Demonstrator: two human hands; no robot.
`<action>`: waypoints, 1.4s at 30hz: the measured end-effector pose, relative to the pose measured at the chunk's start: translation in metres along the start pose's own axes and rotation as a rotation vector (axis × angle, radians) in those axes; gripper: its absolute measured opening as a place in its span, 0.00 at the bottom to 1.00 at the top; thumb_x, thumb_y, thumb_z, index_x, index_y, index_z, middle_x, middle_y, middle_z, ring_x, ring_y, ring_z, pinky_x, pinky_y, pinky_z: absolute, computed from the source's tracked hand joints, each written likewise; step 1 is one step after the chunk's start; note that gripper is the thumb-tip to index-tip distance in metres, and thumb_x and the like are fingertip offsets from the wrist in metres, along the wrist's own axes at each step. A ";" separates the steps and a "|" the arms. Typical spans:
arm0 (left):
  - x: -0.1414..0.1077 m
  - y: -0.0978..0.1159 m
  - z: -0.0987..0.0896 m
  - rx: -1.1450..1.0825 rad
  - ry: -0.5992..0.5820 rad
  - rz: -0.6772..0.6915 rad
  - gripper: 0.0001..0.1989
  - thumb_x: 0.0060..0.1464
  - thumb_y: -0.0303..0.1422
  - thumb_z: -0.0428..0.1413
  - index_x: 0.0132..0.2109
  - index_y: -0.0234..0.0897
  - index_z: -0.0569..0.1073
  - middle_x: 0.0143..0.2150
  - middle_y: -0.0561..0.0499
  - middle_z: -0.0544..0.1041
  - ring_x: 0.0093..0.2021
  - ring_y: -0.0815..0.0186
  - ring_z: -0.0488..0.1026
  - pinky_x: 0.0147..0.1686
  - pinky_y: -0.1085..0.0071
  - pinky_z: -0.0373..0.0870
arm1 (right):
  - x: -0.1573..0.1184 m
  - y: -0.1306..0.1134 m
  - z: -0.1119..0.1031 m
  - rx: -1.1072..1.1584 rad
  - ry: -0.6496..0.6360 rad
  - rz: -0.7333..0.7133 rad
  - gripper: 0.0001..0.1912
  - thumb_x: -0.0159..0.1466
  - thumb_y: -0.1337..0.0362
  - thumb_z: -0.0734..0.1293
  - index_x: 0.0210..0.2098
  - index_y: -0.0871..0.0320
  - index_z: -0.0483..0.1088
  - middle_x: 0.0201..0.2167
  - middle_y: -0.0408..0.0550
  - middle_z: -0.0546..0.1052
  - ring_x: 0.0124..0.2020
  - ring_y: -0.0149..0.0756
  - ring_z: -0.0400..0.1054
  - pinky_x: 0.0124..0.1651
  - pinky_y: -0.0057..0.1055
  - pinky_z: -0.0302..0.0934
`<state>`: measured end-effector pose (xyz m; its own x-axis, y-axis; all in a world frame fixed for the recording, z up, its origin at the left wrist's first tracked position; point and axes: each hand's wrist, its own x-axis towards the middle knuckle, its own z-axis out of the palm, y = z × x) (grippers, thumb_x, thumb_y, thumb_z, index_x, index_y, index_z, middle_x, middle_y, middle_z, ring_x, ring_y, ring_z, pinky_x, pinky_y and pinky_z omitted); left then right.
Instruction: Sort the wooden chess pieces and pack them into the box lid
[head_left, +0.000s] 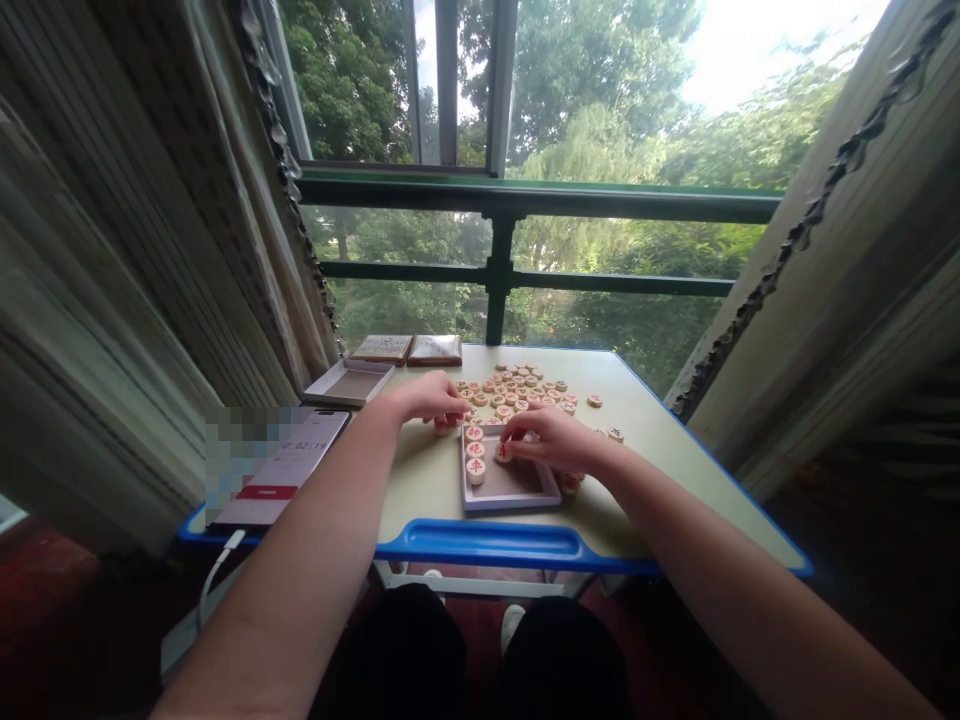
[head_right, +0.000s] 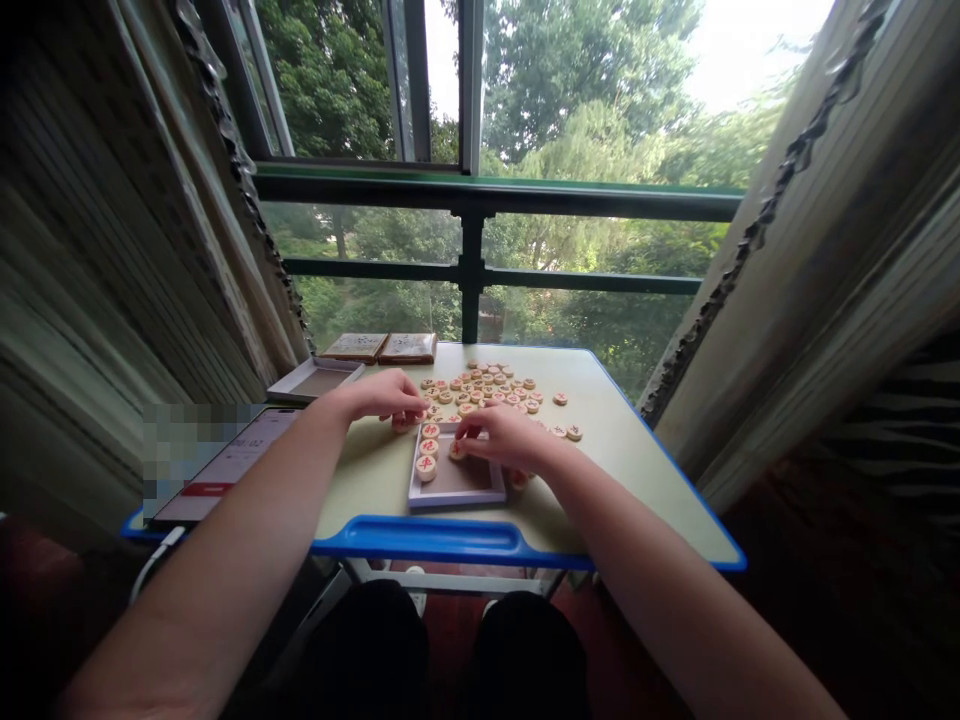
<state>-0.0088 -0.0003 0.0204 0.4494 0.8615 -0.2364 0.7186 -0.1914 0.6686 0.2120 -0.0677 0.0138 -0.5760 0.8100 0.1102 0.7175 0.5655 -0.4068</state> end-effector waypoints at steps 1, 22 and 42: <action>0.001 0.001 0.001 0.031 0.056 0.014 0.17 0.43 0.45 0.56 0.24 0.32 0.75 0.24 0.47 0.76 0.21 0.70 0.67 0.20 0.74 0.58 | -0.001 -0.003 0.000 -0.021 -0.023 -0.033 0.09 0.57 0.61 0.65 0.34 0.54 0.75 0.30 0.45 0.75 0.36 0.36 0.65 0.37 0.29 0.57; 0.007 0.010 0.016 0.427 0.386 0.216 0.17 0.46 0.40 0.50 0.19 0.33 0.72 0.14 0.53 0.62 0.18 0.73 0.53 0.21 0.72 0.46 | -0.003 -0.010 0.008 0.035 -0.117 -0.277 0.09 0.55 0.59 0.68 0.33 0.56 0.75 0.30 0.45 0.71 0.33 0.32 0.62 0.39 0.30 0.56; 0.014 0.006 0.019 0.513 0.528 0.257 0.19 0.50 0.41 0.48 0.22 0.35 0.75 0.20 0.49 0.72 0.21 0.69 0.60 0.23 0.70 0.48 | -0.001 -0.019 0.014 0.008 -0.048 -0.323 0.06 0.57 0.62 0.67 0.27 0.58 0.73 0.25 0.44 0.71 0.29 0.31 0.62 0.39 0.30 0.56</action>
<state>0.0115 0.0012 0.0073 0.4158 0.8457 0.3346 0.8393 -0.4985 0.2169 0.1939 -0.0816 0.0087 -0.7916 0.5801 0.1917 0.4914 0.7910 -0.3645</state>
